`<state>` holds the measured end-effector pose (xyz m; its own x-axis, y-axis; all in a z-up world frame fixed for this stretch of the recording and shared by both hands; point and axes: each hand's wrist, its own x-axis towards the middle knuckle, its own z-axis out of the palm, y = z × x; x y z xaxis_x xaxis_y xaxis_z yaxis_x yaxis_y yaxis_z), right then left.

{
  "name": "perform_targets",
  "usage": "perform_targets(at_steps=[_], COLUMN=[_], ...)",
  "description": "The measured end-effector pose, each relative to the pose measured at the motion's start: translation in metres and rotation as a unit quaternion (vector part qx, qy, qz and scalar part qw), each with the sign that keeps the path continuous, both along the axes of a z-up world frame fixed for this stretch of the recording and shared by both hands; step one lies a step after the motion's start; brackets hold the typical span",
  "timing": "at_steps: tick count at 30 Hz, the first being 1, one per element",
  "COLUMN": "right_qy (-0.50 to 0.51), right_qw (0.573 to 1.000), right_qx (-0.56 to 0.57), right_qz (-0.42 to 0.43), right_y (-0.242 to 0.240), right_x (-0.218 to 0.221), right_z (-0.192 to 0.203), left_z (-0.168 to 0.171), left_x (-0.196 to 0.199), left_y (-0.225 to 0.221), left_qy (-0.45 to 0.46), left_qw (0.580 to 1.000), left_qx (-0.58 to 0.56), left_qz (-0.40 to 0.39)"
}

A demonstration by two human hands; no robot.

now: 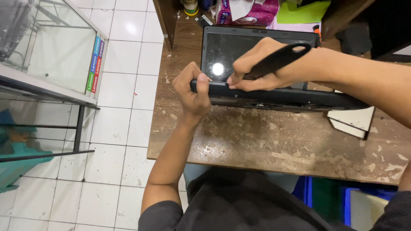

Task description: Using a plastic pry tool to detach and remove a keyboard from a laptop chassis

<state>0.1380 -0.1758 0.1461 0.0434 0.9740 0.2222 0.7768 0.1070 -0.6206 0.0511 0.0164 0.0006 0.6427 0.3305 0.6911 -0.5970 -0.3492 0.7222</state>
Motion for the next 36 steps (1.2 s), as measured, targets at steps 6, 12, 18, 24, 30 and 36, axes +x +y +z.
perform_targets(at_steps=[6, 12, 18, 24, 30, 36], right_qy=[-0.017, 0.011, 0.052, 0.115, 0.07, 0.022], right_qw=[0.999, 0.999, 0.998, 0.985, 0.97, 0.968], right_qx=[0.045, 0.038, -0.028, -0.123, -0.226, -0.231], right_qz=[-0.001, 0.029, 0.035, 0.018, -0.051, -0.096], right_y=[0.041, 0.074, 0.082, 0.078, 0.057, 0.014], right_x=[0.004, 0.011, 0.032, 0.04, 0.045, 0.038], right_z=[-0.009, -0.004, -0.013, 0.002, 0.016, 0.019], left_z=[0.008, 0.001, 0.009, 0.012, 0.021, 0.01], left_x=[-0.006, -0.003, -0.005, -0.005, -0.007, 0.015], left_y=[-0.002, -0.003, -0.008, -0.009, -0.012, -0.014], left_qy=[-0.01, 0.01, 0.011, 0.031, 0.043, 0.005], left_qw=[0.999, 0.991, 0.982, 0.996, 0.998, 0.998], left_qx=[-0.033, -0.121, -0.16, -0.086, -0.035, -0.019], left_qz=[-0.019, -0.046, -0.096, 0.01, 0.04, 0.066])
